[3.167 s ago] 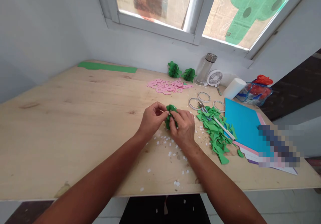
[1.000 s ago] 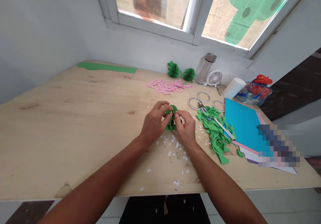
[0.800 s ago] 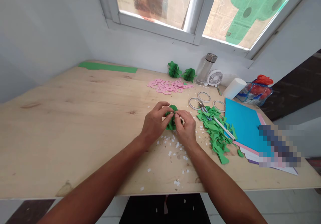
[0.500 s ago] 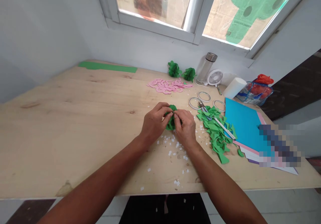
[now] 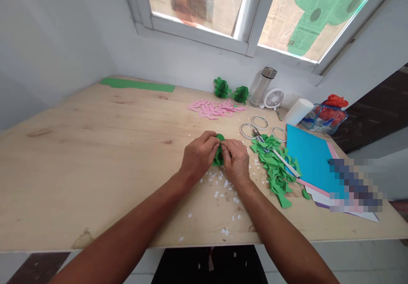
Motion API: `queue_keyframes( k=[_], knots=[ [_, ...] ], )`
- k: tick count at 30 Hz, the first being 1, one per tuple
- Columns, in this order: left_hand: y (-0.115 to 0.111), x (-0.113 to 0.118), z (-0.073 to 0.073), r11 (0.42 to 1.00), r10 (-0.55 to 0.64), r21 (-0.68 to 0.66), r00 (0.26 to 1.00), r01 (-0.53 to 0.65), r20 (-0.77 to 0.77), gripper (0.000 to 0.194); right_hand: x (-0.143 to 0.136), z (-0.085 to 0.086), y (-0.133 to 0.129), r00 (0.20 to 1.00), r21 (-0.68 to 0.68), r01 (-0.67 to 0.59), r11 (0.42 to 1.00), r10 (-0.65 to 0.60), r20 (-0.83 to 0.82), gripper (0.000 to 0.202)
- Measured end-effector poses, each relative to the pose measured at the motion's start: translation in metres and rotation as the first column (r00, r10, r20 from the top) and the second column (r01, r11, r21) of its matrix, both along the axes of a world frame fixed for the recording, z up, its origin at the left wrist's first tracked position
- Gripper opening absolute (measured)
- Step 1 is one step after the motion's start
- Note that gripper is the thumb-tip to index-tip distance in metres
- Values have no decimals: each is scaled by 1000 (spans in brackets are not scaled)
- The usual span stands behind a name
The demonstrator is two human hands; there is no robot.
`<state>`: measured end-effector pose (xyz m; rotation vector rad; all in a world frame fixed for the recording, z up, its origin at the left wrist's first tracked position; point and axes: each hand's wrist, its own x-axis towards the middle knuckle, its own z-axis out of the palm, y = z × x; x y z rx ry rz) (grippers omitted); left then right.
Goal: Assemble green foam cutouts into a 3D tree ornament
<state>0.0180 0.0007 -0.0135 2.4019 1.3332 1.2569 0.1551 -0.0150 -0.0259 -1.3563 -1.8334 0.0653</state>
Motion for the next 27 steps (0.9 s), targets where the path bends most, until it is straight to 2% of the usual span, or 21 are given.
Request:
queue_keyframes(
  k=[5, 18, 23, 27],
  knots=[
    [1, 0, 0, 1000, 1, 14, 1000, -1, -21, 22, -1, 0, -1, 1000, 0, -6, 1000, 6, -10, 24],
    [1, 0, 3, 998, 1, -57, 999, 1, 45, 16, -2, 2, -1, 999, -9, -9, 1000, 8, -34, 25],
    [3, 0, 5, 985, -25, -164, 976, 62, 218, 11, -3, 3, -1, 995, -25, -11, 1000, 9, -100, 23],
    [7, -1, 4, 957, -11, -260, 914, 127, 405, 9, -2, 1, 0, 976, -48, 0, 999, -10, -218, 21]
  ],
)
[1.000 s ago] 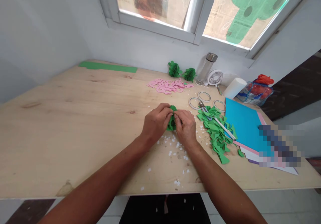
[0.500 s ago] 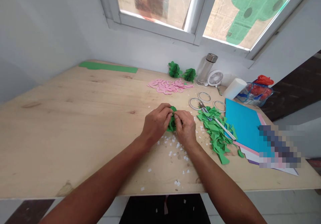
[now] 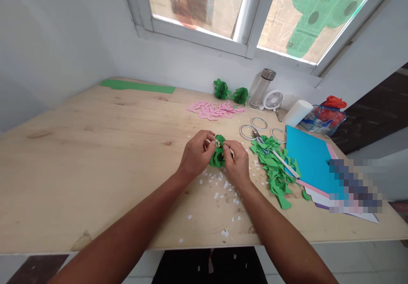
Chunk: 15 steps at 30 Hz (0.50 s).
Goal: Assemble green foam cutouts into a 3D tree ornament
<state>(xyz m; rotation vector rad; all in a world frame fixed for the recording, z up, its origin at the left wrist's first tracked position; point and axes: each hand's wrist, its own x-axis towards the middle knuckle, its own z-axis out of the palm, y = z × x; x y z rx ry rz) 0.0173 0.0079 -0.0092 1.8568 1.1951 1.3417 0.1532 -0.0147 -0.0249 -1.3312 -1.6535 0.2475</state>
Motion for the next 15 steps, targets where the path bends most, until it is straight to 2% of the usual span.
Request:
queue_keyframes(
  k=[5, 11, 15],
  knots=[
    [7, -4, -4, 988, 25, -156, 982, 4, 185, 11, 3, -7, 5, 983, -51, 3, 999, -12, -181, 22],
    [13, -9, -4, 982, 96, -183, 967, -53, 235, 11, 4, -9, 6, 967, -71, 15, 997, -32, -254, 23],
    [14, -9, -3, 975, 102, -212, 979, -63, 177, 15, 4, -8, 6, 963, -85, 10, 996, -32, -268, 23]
  ],
)
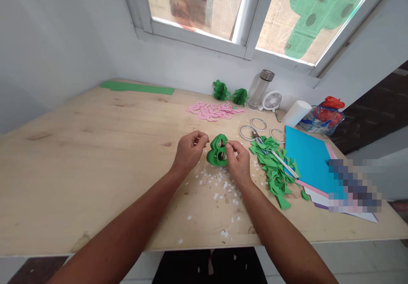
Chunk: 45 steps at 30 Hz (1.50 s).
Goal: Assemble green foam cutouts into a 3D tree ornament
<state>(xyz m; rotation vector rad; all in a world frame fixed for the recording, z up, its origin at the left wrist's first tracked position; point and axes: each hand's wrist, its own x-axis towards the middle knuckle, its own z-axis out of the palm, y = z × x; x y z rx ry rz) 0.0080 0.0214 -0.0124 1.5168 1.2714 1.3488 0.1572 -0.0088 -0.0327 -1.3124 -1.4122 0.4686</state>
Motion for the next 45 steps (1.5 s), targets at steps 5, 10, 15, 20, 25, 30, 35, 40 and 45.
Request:
queue_keyframes(
  k=[5, 10, 15, 20, 25, 30, 35, 40, 45],
  knots=[
    [-1, -1, 0, 999, 47, -3, 998, -48, -35, 14, 0, 1, 1, 1000, 8, -1, 1000, 1, -24, 23],
    [-2, 0, 2, 1000, 8, -17, 1000, -8, 1, 14, 0, 2, 0, 1000, -2, 1, 1000, -2, -21, 22],
    [-2, 3, 2, 996, -62, -57, 997, 65, 51, 19, 0, 1, 0, 1000, -1, -5, 1000, 5, -22, 22],
    [-6, 5, 4, 941, -183, -226, 942, 251, 282, 34, 0, 1, 0, 1000, 9, -10, 1000, 10, -25, 22],
    [-8, 5, 8, 880, -212, -322, 895, 350, 393, 31, -1, 1, 0, 999, 1, -14, 1000, 14, -49, 22],
    [-7, 3, 7, 871, -236, -308, 877, 382, 419, 34, -1, 3, 1, 990, -63, -22, 998, 13, -141, 23],
    [-8, 3, 8, 890, -236, -280, 888, 361, 395, 34, -2, 6, 1, 972, -108, -39, 993, 12, -234, 25],
    [-7, 4, 7, 918, -206, -256, 917, 301, 341, 31, -3, 7, 0, 977, -97, -41, 994, 20, -214, 24],
    [-6, 3, 5, 907, -233, -255, 904, 335, 359, 27, -3, 8, 0, 977, -97, -31, 995, 10, -214, 26]
  ],
)
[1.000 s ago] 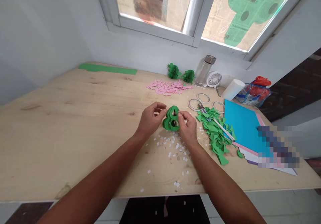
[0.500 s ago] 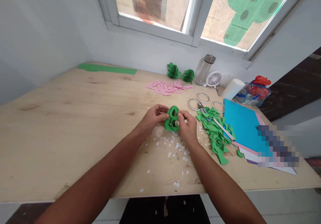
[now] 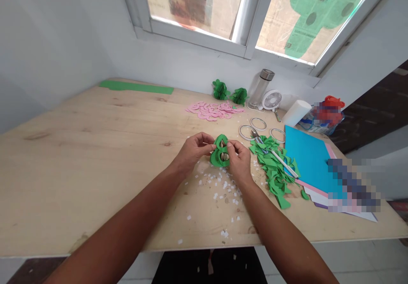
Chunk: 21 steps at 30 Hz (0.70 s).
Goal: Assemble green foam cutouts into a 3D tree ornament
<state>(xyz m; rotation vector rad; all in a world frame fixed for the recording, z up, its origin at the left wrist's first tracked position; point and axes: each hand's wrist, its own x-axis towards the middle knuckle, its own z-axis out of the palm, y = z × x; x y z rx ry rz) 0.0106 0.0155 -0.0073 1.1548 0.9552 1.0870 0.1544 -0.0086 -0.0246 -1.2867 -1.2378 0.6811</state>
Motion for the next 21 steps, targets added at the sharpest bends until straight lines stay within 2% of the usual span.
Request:
queue_keyframes(
  k=[5, 9, 14, 21],
  knots=[
    [-1, -1, 3, 998, -69, 4, 997, 69, 29, 28, 0, 0, 1, 1000, 2, -1, 1000, 1, -10, 26],
    [-3, 1, 2, 999, -18, 35, 1000, 18, 1, 28, 1, -4, 0, 999, 13, -10, 1000, 10, 38, 26],
    [-3, 5, -3, 989, 90, 123, 995, -84, -47, 22, 0, -5, -3, 967, 98, -8, 995, -18, 255, 24],
    [-4, 6, -4, 946, 176, 306, 965, -111, -193, 10, -2, -1, -7, 819, 174, -2, 985, -98, 566, 23]
  ],
)
